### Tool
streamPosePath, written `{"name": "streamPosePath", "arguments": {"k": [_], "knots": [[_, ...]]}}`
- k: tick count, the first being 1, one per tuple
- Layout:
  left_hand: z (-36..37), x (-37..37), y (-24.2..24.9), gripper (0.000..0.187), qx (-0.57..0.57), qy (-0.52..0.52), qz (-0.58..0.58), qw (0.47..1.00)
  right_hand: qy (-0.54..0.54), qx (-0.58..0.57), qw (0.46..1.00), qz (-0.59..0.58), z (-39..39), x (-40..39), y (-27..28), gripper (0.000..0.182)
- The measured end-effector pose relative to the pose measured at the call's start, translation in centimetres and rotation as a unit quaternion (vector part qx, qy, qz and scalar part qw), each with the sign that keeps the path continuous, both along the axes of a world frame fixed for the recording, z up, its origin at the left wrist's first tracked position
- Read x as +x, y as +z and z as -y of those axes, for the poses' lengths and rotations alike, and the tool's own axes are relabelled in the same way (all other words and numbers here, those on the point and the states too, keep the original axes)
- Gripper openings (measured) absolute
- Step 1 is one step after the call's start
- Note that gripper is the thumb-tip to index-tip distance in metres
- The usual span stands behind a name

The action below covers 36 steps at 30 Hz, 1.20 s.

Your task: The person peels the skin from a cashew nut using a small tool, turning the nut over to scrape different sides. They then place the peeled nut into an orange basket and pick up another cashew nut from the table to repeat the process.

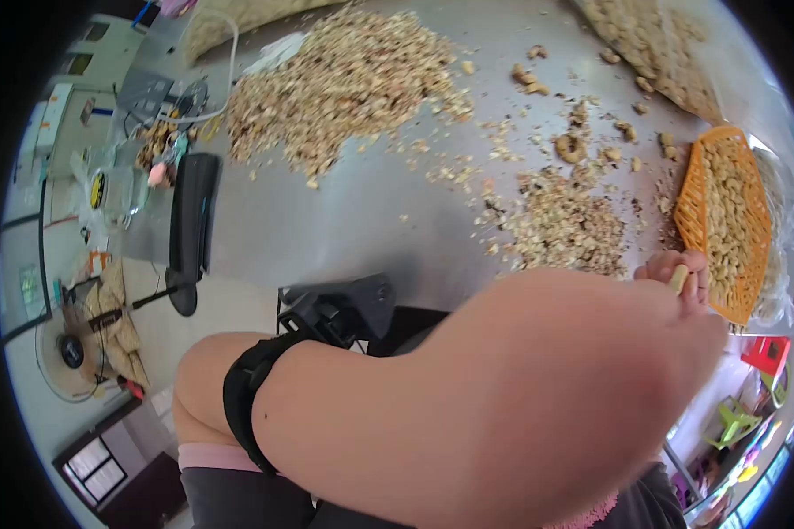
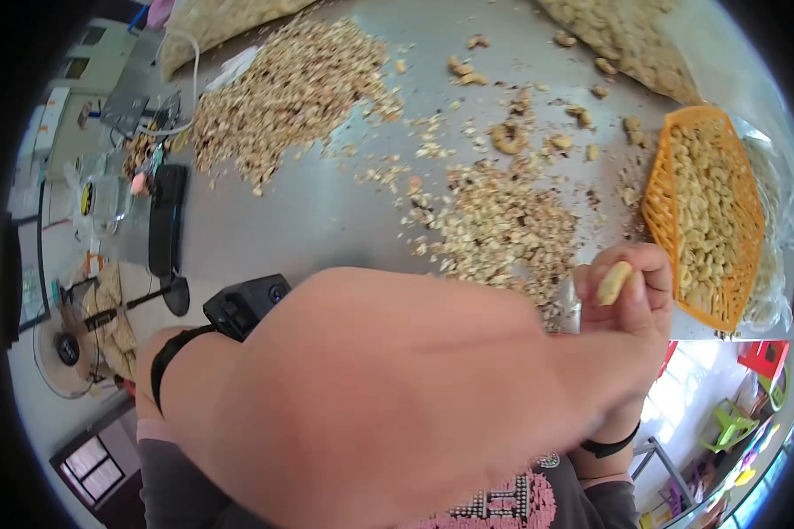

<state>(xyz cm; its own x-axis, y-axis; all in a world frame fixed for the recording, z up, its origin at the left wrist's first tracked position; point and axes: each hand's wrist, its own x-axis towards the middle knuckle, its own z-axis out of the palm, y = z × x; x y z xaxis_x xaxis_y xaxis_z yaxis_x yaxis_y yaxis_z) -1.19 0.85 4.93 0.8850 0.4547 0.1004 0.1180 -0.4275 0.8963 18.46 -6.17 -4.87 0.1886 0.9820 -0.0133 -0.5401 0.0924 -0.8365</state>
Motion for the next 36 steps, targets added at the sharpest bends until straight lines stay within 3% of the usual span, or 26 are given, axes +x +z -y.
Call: {"name": "streamPosePath", "arguments": {"k": [5, 7, 8, 12, 21, 23, 36], "knots": [[1.7, -0.2, 0.2, 0.027, 0.023, -0.004, 0.045, 0.999, -0.001, -0.02, 1.0, -0.011, -0.1, -0.7, 0.3, 0.015], [2.5, 0.2, 0.1, 0.027, 0.021, 0.002, 0.065, 0.998, 0.044, -0.011, 0.999, 0.003, -0.9, -2.1, 2.0, 0.016], [2.6, 0.1, 0.1, 0.026, 0.023, 0.008, 0.075, 0.997, -0.001, 0.02, 1.0, 0.005, -0.9, -3.2, 2.0, 0.016], [3.3, 0.7, 0.2, 0.025, 0.02, 0.004, 0.108, 0.994, 0.021, -0.004, 0.999, -0.027, 0.3, -0.4, 0.3, 0.015], [4.3, 4.3, 0.0, 0.022, 0.003, 0.023, 0.196, 0.98, 0.002, -0.01, 1.0, 0.025, 0.5, -0.7, 0.8, 0.017], [4.1, 3.7, -0.1, 0.021, 0.01, 0.032, 0.192, 0.981, 0.042, -0.006, 0.999, 0.017, 0.5, -0.3, 0.7, 0.017], [4.4, 3.4, 0.0, 0.017, 0.016, 0.074, 0.204, 0.976, 0.009, 0.011, 1.0, 0.01, 0.7, -0.5, 0.6, 0.015]]}}
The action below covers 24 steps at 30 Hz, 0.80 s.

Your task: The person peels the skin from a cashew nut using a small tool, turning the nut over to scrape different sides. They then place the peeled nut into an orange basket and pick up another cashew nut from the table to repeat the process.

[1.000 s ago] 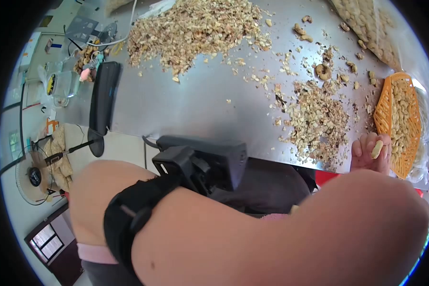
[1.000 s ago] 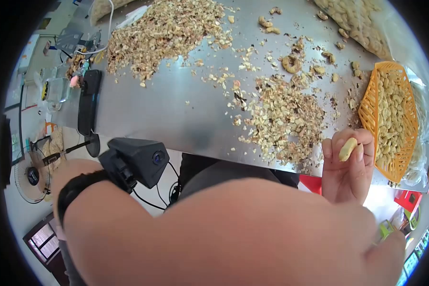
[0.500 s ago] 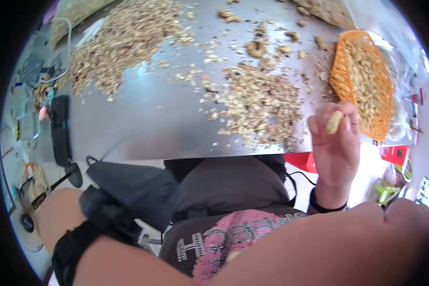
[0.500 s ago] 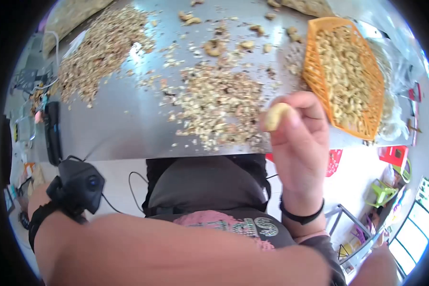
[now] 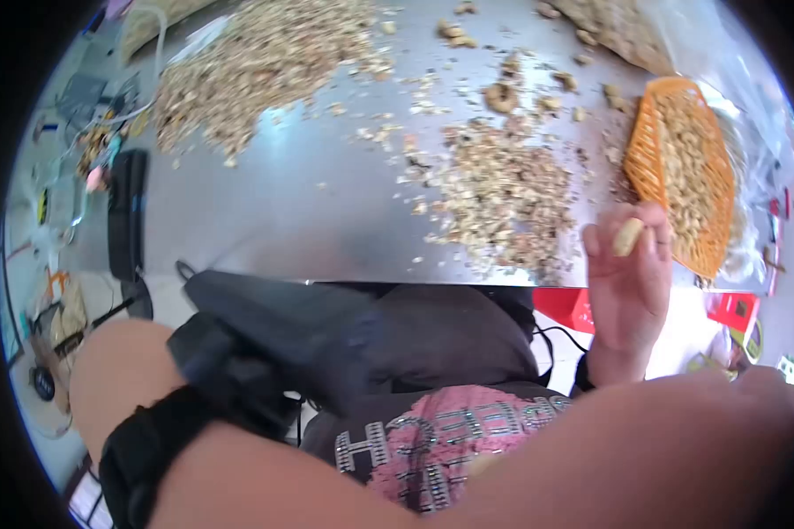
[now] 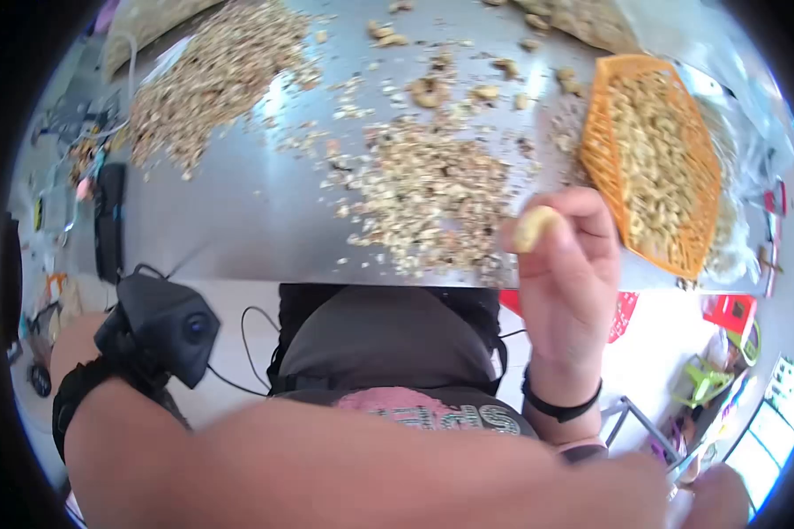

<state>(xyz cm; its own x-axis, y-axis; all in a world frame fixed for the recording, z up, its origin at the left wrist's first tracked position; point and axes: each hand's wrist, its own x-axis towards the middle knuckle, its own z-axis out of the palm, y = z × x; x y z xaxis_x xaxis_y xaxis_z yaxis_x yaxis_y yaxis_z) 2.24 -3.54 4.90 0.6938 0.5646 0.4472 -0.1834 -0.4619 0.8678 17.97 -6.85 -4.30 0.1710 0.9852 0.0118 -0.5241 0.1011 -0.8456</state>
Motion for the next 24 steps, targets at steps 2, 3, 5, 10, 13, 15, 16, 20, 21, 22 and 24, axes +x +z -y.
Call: {"name": "streamPosePath", "arguments": {"k": [2, 3, 5, 10, 13, 15, 16, 20, 21, 22, 24], "knots": [[-0.6, -0.2, -0.4, 0.017, 0.003, 0.023, -0.003, 1.0, 0.024, 0.0, 0.998, -0.049, 0.0, 0.5, -0.3, 0.015], [-1.0, -0.6, -0.7, 0.017, 0.008, 0.037, -0.015, 0.999, 0.026, 0.006, 0.998, -0.055, 0.0, 0.3, -0.1, 0.015], [-2.1, -1.7, -0.8, 0.016, 0.02, 0.059, -0.047, 0.997, -0.045, -0.047, 0.998, -0.019, 0.6, -0.4, 0.5, 0.013], [-3.7, -3.1, -3.7, 0.015, 0.119, 0.127, -0.259, 0.95, 0.01, -0.015, 1.0, -0.02, 0.0, 0.7, -0.5, 0.012], [-3.8, -3.9, -4.4, 0.011, 0.184, 0.136, -0.281, 0.932, -0.007, -0.013, 1.0, -0.012, 0.0, 0.3, -0.2, 0.012], [-3.9, -4.2, -4.8, 0.011, 0.22, 0.144, -0.296, 0.918, 0.008, -0.014, 1.0, 0.001, 0.0, 0.1, -0.1, 0.011], [-3.9, -4.3, -5.1, 0.019, 0.238, 0.152, -0.283, 0.917, 0.007, -0.02, 1.0, 0.009, 0.0, -0.2, 0.0, 0.01], [-3.9, -4.4, -5.7, 0.029, 0.27, 0.156, -0.283, 0.907, 0.017, -0.034, 0.999, 0.011, 0.2, -0.6, -0.1, 0.009], [-3.9, -4.4, -5.7, 0.029, 0.273, 0.161, -0.286, 0.904, 0.022, -0.03, 0.999, 0.008, 0.2, -0.7, -0.1, 0.009], [-3.9, -4.4, -5.8, 0.028, 0.278, 0.154, -0.285, 0.904, 0.027, -0.033, 0.999, 0.006, 0.3, -0.8, -0.1, 0.009], [-4.0, -4.5, -6.0, 0.026, 0.286, 0.157, -0.29, 0.9, 0.043, -0.029, 0.999, -0.001, 0.2, -1.0, -0.1, 0.009]]}}
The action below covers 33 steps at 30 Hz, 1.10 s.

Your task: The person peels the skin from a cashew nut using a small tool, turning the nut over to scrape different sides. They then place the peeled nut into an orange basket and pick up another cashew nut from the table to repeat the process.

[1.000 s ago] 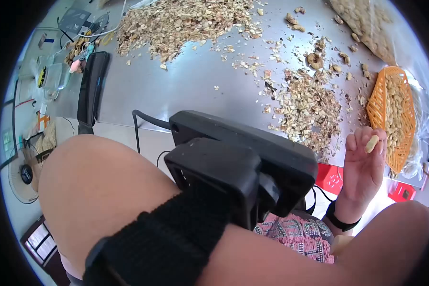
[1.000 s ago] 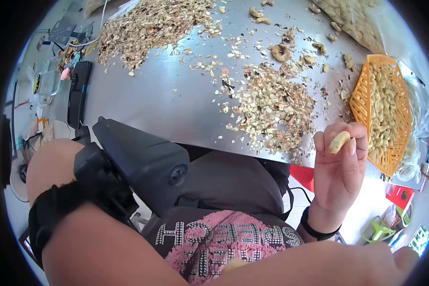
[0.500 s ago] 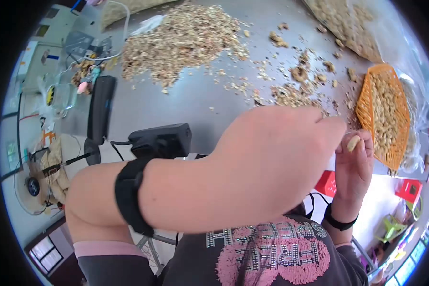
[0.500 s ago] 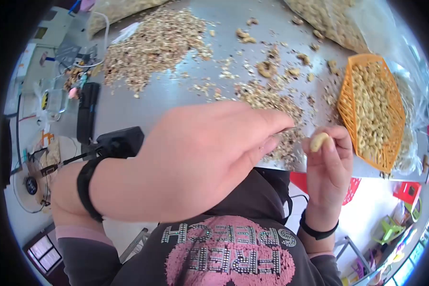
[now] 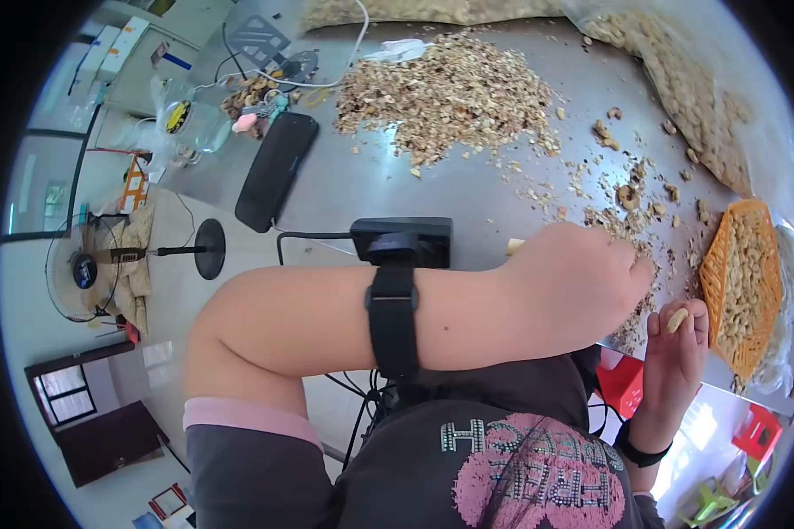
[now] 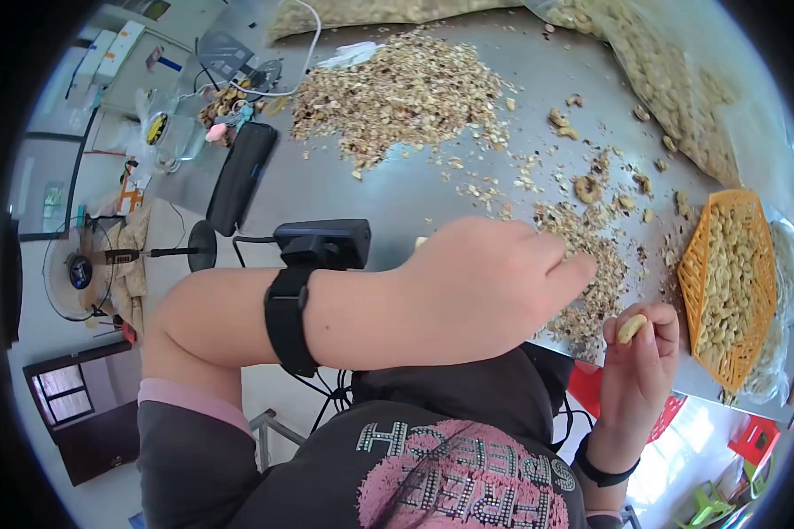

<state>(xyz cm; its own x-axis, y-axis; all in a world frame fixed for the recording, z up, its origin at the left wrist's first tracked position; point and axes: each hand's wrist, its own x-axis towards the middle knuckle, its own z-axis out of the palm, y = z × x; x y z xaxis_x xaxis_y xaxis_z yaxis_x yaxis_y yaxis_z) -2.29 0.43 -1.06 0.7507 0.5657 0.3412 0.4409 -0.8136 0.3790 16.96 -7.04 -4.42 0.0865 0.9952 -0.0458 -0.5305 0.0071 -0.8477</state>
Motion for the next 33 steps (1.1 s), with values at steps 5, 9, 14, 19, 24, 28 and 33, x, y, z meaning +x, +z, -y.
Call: {"name": "streamPosePath", "arguments": {"k": [5, 9, 14, 19, 24, 28, 33], "knots": [[0.0, 0.3, -0.5, 0.025, 0.061, -0.002, 0.005, 0.998, -0.012, -0.018, 1.0, 0.008, 0.2, -0.1, 0.0, 0.01], [-0.1, 0.4, -0.5, 0.026, 0.069, -0.008, 0.008, 0.998, -0.008, -0.013, 1.0, 0.004, 0.1, -0.1, 0.0, 0.01], [-0.4, 0.6, -0.5, 0.026, 0.027, -0.01, 0.016, 0.999, -0.001, -0.011, 1.0, -0.005, 0.2, 0.0, 0.0, 0.009], [0.1, 0.3, -0.5, 0.026, -0.063, -0.003, -0.002, 0.998, -0.024, -0.036, 0.999, -0.009, 0.4, -0.6, 0.4, 0.012], [0.5, 0.7, -0.1, 0.027, -0.154, -0.005, 0.023, 0.988, -0.031, -0.059, 0.997, -0.034, 0.3, -1.2, 0.8, 0.011], [0.9, 1.1, 0.3, 0.026, -0.324, -0.001, 0.108, 0.94, 0.011, -0.047, 0.996, -0.078, 0.2, -1.4, 0.9, 0.015], [1.6, 1.0, 0.7, 0.028, -0.469, -0.008, 0.142, 0.872, 0.025, -0.036, 0.995, -0.092, 0.1, -1.4, 0.8, 0.017]]}}
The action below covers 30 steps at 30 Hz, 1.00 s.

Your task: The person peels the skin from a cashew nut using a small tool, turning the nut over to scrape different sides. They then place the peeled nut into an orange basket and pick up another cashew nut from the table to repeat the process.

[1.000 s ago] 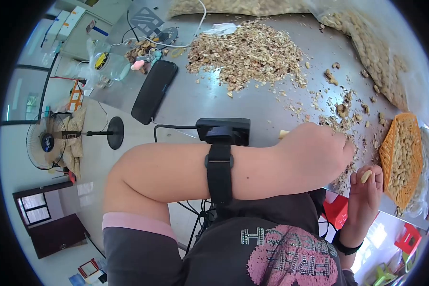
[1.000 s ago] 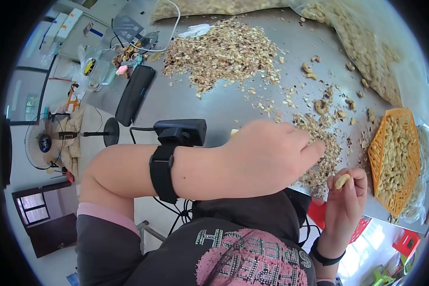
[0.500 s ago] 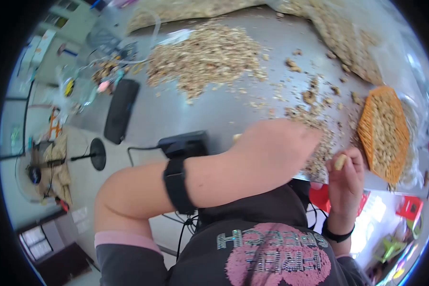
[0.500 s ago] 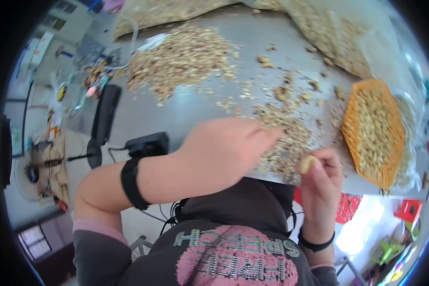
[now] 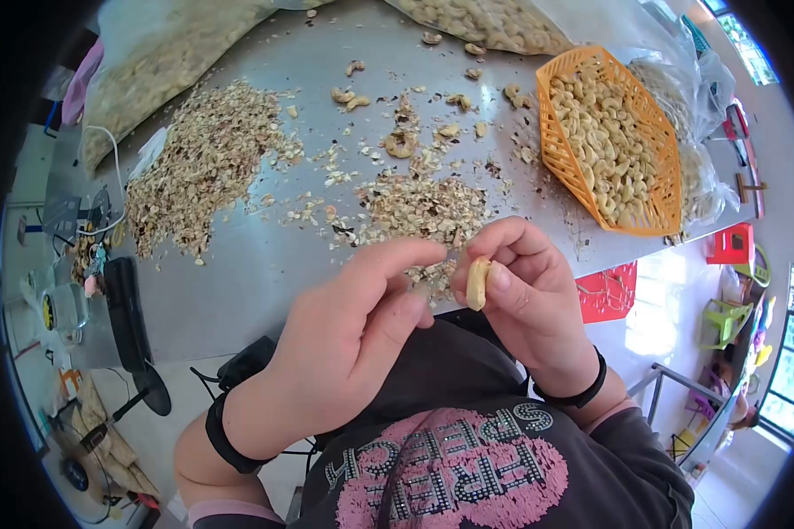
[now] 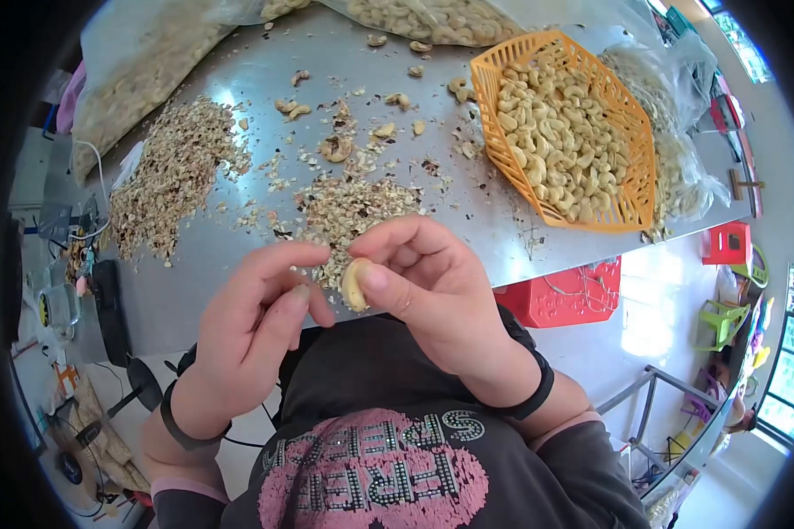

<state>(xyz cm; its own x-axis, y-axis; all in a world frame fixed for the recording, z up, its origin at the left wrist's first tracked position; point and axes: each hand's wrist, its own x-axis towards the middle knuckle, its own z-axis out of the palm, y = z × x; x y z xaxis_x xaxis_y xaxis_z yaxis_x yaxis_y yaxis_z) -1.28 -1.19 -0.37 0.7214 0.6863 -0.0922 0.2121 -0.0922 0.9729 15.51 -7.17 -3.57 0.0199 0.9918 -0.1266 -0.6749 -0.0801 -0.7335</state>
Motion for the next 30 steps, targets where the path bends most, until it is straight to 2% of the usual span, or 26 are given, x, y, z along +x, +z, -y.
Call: {"name": "streamPosePath", "arguments": {"k": [6, 9, 11, 12, 14, 15, 17, 21, 23, 30], "knots": [[0.6, 0.6, -0.1, 0.03, -0.008, -0.033, 0.045, 0.998, 0.026, 0.003, 1.0, -0.01, 0.0, 0.1, 0.1, 0.018], [0.8, 0.6, -0.3, 0.028, -0.075, 0.01, 0.06, 0.995, -0.001, 0.045, 0.998, 0.049, 0.1, -0.2, 0.0, 0.018], [0.3, 0.7, -0.1, 0.025, -0.226, 0.014, 0.087, 0.97, -0.036, 0.096, 0.99, 0.094, 0.1, -0.5, 0.2, 0.02], [0.1, 0.6, 0.1, 0.025, -0.227, 0.013, 0.087, 0.97, -0.037, 0.096, 0.99, 0.094, 0.2, -0.4, 0.2, 0.02], [-0.3, 0.6, 0.4, 0.025, -0.328, 0.01, 0.048, 0.943, -0.031, 0.147, 0.972, 0.178, 0.1, -0.2, 0.1, 0.021], [-0.3, 0.6, 0.4, 0.025, -0.328, 0.01, 0.048, 0.943, -0.031, 0.147, 0.972, 0.178, 0.1, -0.1, 0.2, 0.021], [-0.4, 0.7, 0.4, 0.026, -0.396, 0.027, 0.096, 0.913, 0.001, 0.174, 0.963, 0.206, 0.0, -0.1, 0.6, 0.021], [-0.2, 0.5, -0.1, 0.026, -0.339, 0.053, 0.11, 0.933, -0.033, 0.164, 0.962, 0.217, 0.2, -0.7, 0.4, 0.022], [0.0, 0.7, 0.1, 0.027, -0.303, 0.091, 0.138, 0.938, -0.053, 0.098, 0.98, 0.162, 0.2, -1.0, 0.6, 0.023], [0.4, 0.9, -0.6, 0.024, -0.192, 0.064, 0.16, 0.966, -0.019, 0.058, 0.987, 0.147, 0.2, -0.6, 0.4, 0.021]]}}
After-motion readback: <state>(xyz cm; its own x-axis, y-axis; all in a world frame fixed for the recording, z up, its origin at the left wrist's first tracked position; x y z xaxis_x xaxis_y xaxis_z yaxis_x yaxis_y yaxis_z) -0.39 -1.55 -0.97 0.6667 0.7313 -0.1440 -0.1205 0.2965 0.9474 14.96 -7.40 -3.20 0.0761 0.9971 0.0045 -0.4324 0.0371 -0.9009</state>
